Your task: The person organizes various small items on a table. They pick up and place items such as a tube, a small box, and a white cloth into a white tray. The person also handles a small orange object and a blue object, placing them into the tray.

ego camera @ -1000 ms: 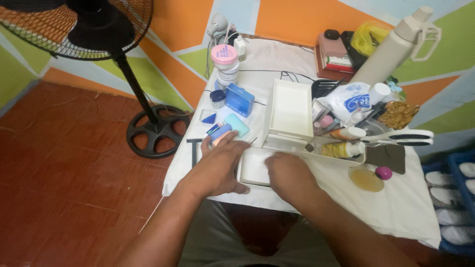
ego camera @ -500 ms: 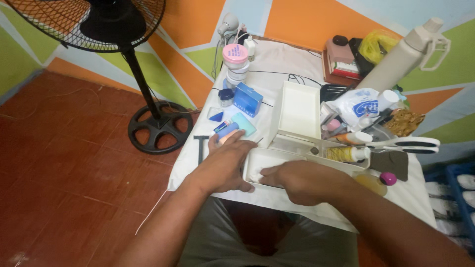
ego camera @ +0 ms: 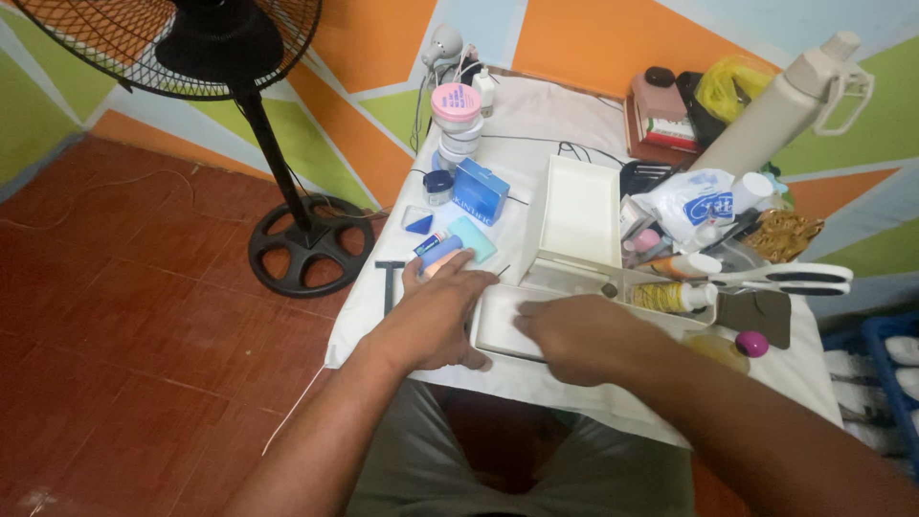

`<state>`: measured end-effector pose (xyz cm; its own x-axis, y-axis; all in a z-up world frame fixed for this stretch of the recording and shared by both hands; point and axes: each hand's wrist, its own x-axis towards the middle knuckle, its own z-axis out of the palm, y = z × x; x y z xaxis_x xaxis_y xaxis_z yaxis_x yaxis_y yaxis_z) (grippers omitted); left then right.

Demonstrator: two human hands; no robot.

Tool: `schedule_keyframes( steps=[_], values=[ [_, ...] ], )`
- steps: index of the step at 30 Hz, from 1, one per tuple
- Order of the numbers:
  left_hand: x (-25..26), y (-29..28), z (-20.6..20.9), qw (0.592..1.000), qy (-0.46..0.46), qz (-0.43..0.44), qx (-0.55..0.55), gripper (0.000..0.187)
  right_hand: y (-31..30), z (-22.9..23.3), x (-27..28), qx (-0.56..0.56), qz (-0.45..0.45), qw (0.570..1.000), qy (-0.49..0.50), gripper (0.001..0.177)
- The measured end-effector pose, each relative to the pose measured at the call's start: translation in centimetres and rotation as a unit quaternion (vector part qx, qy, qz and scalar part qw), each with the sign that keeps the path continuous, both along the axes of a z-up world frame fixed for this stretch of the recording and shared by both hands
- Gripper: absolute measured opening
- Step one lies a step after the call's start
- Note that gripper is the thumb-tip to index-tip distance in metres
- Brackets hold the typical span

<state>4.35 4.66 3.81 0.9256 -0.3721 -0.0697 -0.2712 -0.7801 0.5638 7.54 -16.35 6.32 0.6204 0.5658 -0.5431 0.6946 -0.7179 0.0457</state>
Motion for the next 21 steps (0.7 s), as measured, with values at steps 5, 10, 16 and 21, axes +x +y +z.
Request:
schedule_keyframes(
  steps=[5, 10, 16, 21],
  values=[
    [0.2, -0.1, -0.4, 1.0, 0.001, -0.003, -0.001, 0.107, -1.4, -0.8, 0.3, 0.027, -0.023, 0.999, -0.006, 0.066],
    [0.3, 0.1, -0.7, 1.0, -0.004, -0.004, -0.018, 0.102, 1.2, -1.4, 0.4, 0.044, -0.028, 0.998, 0.019, 0.074],
    [-0.1, -0.1, -0.3, 1.0, 0.001, 0.01, -0.011, 0.102, 0.7, -2.7, 1.0, 0.213, 0.062, 0.975, -0.005, 0.064],
    [-0.1, -0.1, -0.1, 1.0, 0.008, 0.01, -0.005, 0.104, -0.3, -1.1, -0.2, 0.162, -0.027, 0.985, 0.059, 0.035]
  ],
)
